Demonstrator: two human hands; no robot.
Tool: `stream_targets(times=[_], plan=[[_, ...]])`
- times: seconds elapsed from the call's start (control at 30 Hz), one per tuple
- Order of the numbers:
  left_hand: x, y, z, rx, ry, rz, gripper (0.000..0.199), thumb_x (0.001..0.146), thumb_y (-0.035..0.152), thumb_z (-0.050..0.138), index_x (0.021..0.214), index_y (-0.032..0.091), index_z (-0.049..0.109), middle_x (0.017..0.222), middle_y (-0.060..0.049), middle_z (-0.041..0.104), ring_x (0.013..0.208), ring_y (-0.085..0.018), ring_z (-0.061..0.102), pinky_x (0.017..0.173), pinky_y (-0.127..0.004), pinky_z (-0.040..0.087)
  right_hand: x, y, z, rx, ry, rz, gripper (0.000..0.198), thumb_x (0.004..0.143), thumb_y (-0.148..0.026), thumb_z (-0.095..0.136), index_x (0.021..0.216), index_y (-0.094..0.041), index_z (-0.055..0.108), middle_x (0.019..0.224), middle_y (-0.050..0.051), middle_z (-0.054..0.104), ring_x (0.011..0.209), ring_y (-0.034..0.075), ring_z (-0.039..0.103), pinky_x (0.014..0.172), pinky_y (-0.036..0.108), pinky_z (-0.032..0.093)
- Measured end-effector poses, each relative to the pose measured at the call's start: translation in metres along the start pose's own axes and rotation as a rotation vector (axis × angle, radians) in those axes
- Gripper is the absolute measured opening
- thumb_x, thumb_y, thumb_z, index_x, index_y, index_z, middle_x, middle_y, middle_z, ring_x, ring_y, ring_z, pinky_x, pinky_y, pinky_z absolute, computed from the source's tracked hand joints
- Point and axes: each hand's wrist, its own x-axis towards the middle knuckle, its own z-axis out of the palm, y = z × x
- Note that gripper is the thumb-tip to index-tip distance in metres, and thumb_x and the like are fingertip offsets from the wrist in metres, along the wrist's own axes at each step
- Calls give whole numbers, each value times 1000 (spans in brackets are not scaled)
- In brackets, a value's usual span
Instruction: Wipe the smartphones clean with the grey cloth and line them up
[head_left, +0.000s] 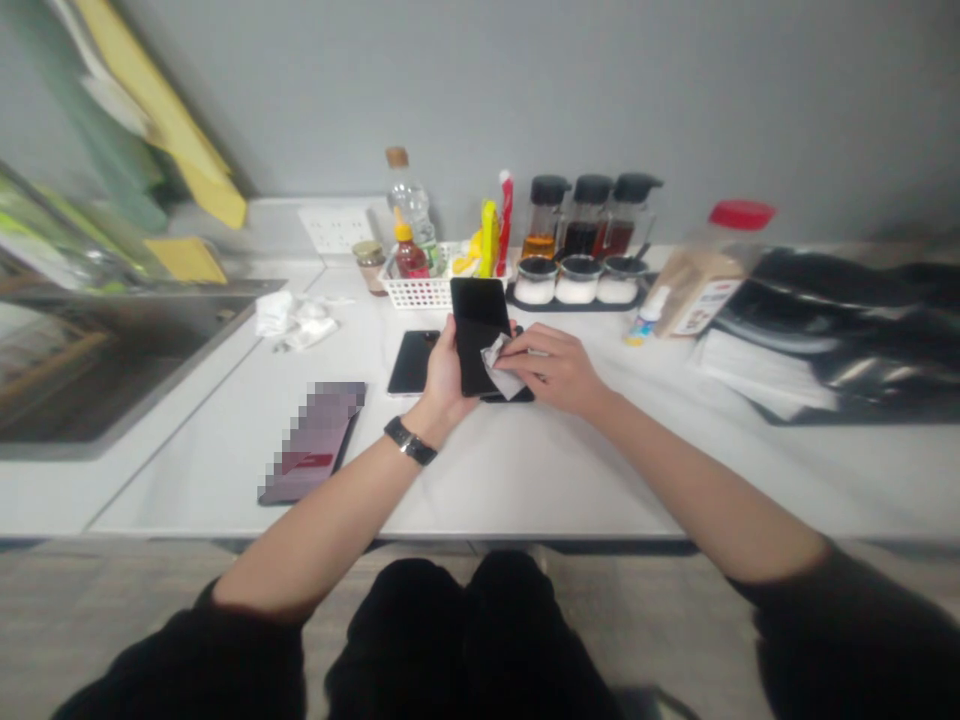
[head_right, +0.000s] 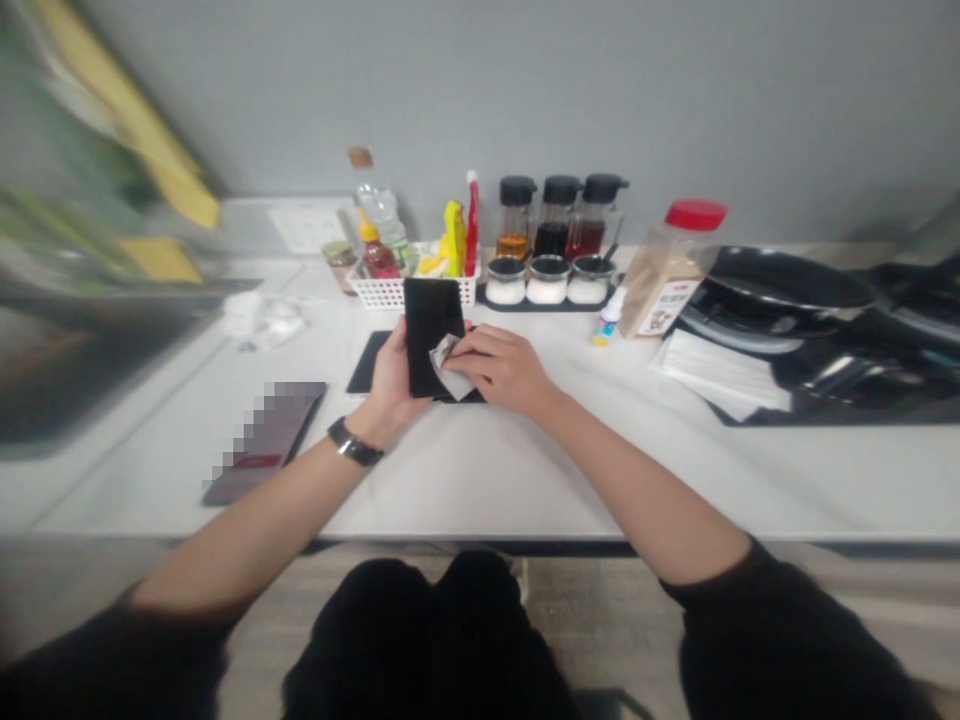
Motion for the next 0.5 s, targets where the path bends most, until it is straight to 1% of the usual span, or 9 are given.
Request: stream_targets(times=[0.07, 0.13, 0.2, 0.27, 0.33, 0.43, 0.5], plan=[[0, -2, 1, -10, 28, 13, 59, 115, 51, 36, 115, 10, 78, 83, -8, 77, 71, -18, 70, 75, -29, 60, -3, 8, -2, -26, 37, 47, 30, 104, -14, 60, 107, -32, 85, 100, 3, 83, 92, 21, 73, 81, 40, 61], [-1, -5, 1, 12, 77, 18, 47, 115, 44, 42, 108, 13, 77, 82, -5, 77, 72, -17, 72, 82, -29, 61, -5, 15, -4, -52, 88, 92, 31, 104, -15, 60, 106, -33, 85, 100, 3, 83, 92, 21, 73, 80, 41, 60], [-3, -9, 2, 54, 91, -25, 42, 115, 40, 46, 104, 14, 77, 82, -4, 78, 71, -16, 72, 87, -29, 62, -7, 22, -6, -89, 139, 145, 30, 105, -17, 60, 106, -33, 85, 101, 3, 83, 93, 22, 73, 81, 42, 59], [-4, -14, 2, 97, 68, -90, 41, 115, 39, 46, 108, 13, 77, 87, -5, 80, 74, -17, 75, 92, -32, 62, -8, 26, -9, -138, 181, 198, 29, 106, -19, 60, 106, -33, 86, 101, 4, 83, 94, 22, 73, 83, 43, 58], [-6, -19, 2, 123, 40, -146, 42, 116, 39, 45, 112, 12, 77, 94, -7, 82, 82, -19, 78, 97, -35, 62, -8, 28, -11, -176, 205, 233, 29, 106, -21, 59, 106, -33, 86, 101, 4, 82, 93, 23, 73, 85, 43, 57], [-6, -24, 2, 113, 19, -172, 40, 115, 37, 48, 111, 11, 77, 98, -9, 83, 85, -19, 78, 98, -34, 61, -6, 25, -12, -170, 216, 224, 29, 107, -21, 60, 109, -33, 86, 103, 4, 82, 95, 22, 73, 86, 43, 58], [-5, -25, 1, 70, 21, -138, 37, 115, 34, 49, 107, 12, 77, 95, -7, 82, 80, -17, 76, 96, -30, 60, -3, 19, -9, -128, 200, 192, 28, 107, -21, 61, 109, -34, 86, 104, 3, 83, 96, 22, 75, 86, 43, 59]])
